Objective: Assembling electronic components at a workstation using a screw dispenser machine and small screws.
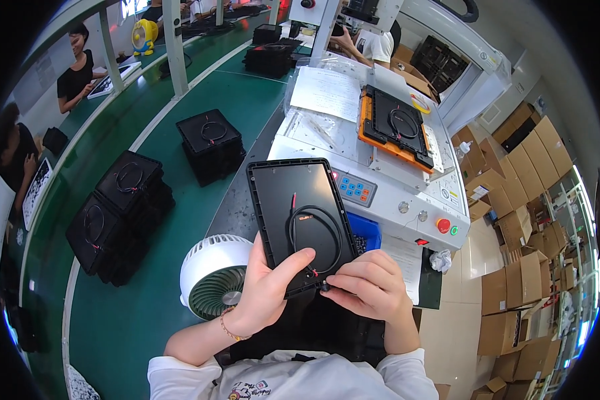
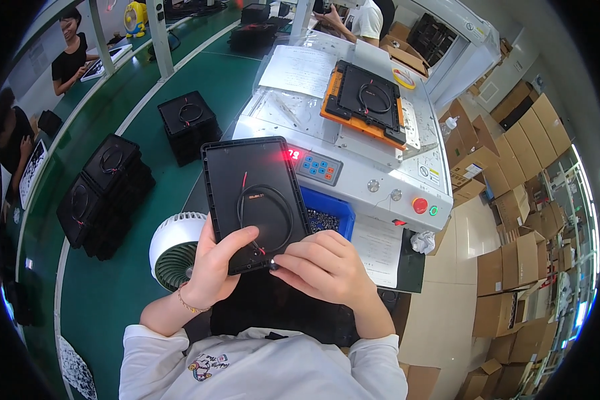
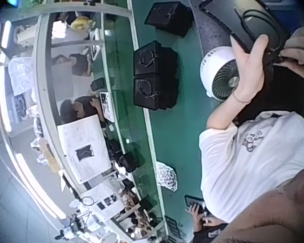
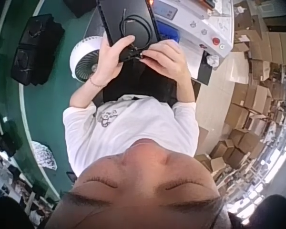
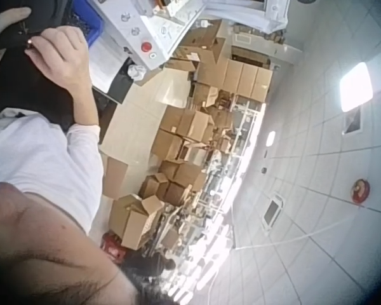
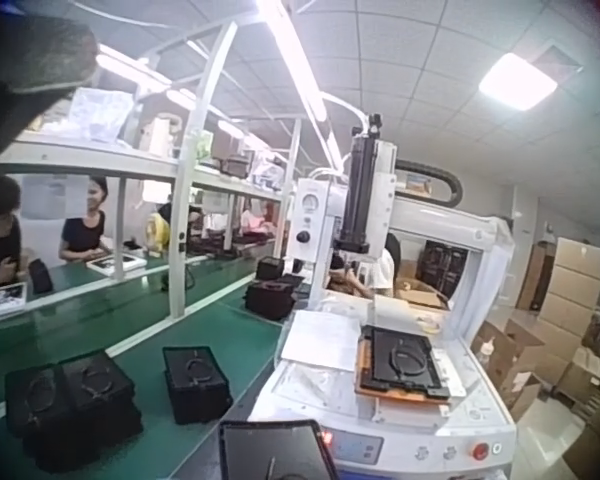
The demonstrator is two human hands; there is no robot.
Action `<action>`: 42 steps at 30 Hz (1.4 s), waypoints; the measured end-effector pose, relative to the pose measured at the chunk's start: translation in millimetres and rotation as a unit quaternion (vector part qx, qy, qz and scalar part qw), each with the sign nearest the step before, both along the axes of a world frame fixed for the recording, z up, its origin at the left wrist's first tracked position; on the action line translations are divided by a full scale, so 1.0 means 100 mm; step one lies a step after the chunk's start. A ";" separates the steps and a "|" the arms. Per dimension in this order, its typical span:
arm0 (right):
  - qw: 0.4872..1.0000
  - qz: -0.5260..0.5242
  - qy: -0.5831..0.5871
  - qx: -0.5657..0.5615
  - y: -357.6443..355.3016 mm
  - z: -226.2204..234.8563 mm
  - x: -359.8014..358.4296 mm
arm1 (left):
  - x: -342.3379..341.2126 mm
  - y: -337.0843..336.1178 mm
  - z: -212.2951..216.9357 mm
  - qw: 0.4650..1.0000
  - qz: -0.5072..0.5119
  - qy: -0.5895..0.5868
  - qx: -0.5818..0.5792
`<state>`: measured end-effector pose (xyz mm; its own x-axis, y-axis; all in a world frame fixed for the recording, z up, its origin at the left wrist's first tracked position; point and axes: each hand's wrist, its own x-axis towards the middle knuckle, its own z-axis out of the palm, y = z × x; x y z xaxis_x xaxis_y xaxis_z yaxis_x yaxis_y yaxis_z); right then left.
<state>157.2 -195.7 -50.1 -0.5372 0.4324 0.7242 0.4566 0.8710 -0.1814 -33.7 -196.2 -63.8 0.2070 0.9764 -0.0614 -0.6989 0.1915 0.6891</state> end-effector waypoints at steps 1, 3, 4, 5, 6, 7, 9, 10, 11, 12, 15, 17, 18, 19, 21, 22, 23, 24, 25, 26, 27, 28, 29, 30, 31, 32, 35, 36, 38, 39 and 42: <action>1.000 0.000 -0.001 0.003 0.01 0.01 0.00 | 0.00 -0.01 0.00 1.000 0.006 -0.003 0.004; 0.999 0.005 -0.026 0.020 0.02 0.02 -0.01 | -0.02 -0.02 0.02 1.000 0.012 -0.006 0.009; 0.999 0.004 -0.026 0.022 0.02 0.02 -0.01 | -0.02 -0.02 0.04 1.000 0.016 -0.007 0.007; 0.994 0.003 -0.067 0.083 0.02 0.03 -0.01 | -0.02 -0.02 0.05 1.000 0.019 -0.008 0.004; 0.984 0.001 -0.109 0.143 0.02 0.04 0.00 | -0.01 -0.02 0.05 1.000 0.016 -0.009 0.007; 0.976 0.012 -0.140 0.168 0.04 0.02 0.01 | -0.01 -0.02 0.04 1.000 0.017 -0.008 0.001; 0.979 0.000 -0.130 0.155 0.06 0.00 0.00 | 0.01 0.01 0.03 1.000 0.021 -0.006 -0.008; 0.983 -0.005 -0.117 0.138 0.07 0.00 0.00 | 0.01 0.01 0.03 1.000 0.027 -0.006 -0.011; 0.991 -0.003 -0.085 0.100 0.08 0.02 0.03 | 0.02 0.02 0.01 0.999 0.038 -0.002 -0.014; 0.997 -0.031 -0.041 0.057 0.07 0.07 0.04 | 0.02 0.02 0.04 0.999 0.045 -0.013 -0.015; 0.986 -0.110 0.011 -0.123 0.08 0.24 0.08 | 0.02 -0.03 0.09 0.997 0.065 -0.027 -0.013; 0.969 -0.092 0.003 -0.229 0.12 0.30 0.03 | 0.06 -0.07 0.07 0.997 0.064 -0.032 -0.001; 0.965 -0.050 -0.030 -0.257 0.19 0.31 0.01 | 0.08 -0.07 0.07 0.997 0.052 -0.052 -0.006; 0.961 -0.048 -0.035 -0.270 0.19 0.38 -0.02 | 0.09 -0.08 0.06 0.997 0.041 -0.071 -0.011; 0.959 -0.082 -0.095 -0.253 0.20 0.53 -0.07 | 0.12 -0.08 0.06 0.997 0.025 -0.076 0.001; 0.961 -0.086 -0.088 -0.246 0.21 0.61 -0.09 | 0.14 -0.10 0.10 0.998 0.038 -0.053 0.028; 0.963 -0.101 -0.118 -0.222 0.21 0.69 -0.11 | 0.17 -0.13 0.16 0.997 0.054 -0.032 0.052; 0.962 -0.118 -0.148 -0.197 0.22 0.75 -0.11 | 0.19 -0.13 0.21 0.994 0.043 -0.017 0.095; 0.961 -0.122 -0.160 -0.190 0.25 0.78 -0.10 | 0.22 -0.11 0.27 0.994 0.042 -0.014 0.100; 0.963 -0.121 -0.156 -0.184 0.25 0.83 -0.08 | 0.23 -0.09 0.33 0.992 0.030 -0.011 0.119; 0.960 -0.130 -0.157 -0.192 0.25 0.89 -0.04 | 0.25 -0.06 0.39 0.990 0.016 -0.009 0.137; 0.956 -0.141 -0.158 -0.201 0.25 0.95 0.01 | 0.28 0.03 0.38 0.981 0.003 0.036 0.192; 0.960 -0.154 -0.149 -0.181 0.27 0.96 0.11 | 0.31 0.08 0.45 0.972 -0.028 0.079 0.218; 0.957 -0.171 -0.135 -0.189 0.28 1.01 0.23 | 0.34 0.23 0.42 0.963 -0.066 0.077 0.248; 0.954 -0.190 -0.122 -0.198 0.28 1.08 0.38 | 0.35 0.42 0.43 0.952 -0.108 0.125 0.257; 0.940 -0.238 -0.125 -0.209 0.29 1.12 0.54 | 0.37 0.71 0.43 0.918 -0.122 0.220 0.307; 0.902 -0.349 -0.111 -0.229 0.32 1.26 1.01 | 0.58 1.36 0.77 0.738 0.078 0.499 0.448; 0.888 -0.380 -0.111 -0.234 0.34 1.27 1.19 | 0.71 1.59 0.84 0.692 0.076 0.562 0.446; 0.873 -0.436 -0.105 -0.192 0.36 1.17 1.54 | 0.97 1.93 0.94 0.630 0.066 0.661 0.402; 0.857 -0.459 -0.106 -0.209 0.32 1.19 1.62 | 1.10 2.05 0.96 0.616 0.059 0.698 0.361; 0.808 -0.519 -0.095 -0.262 0.14 1.17 1.98 | 1.58 2.03 1.08 0.602 0.049 0.738 0.300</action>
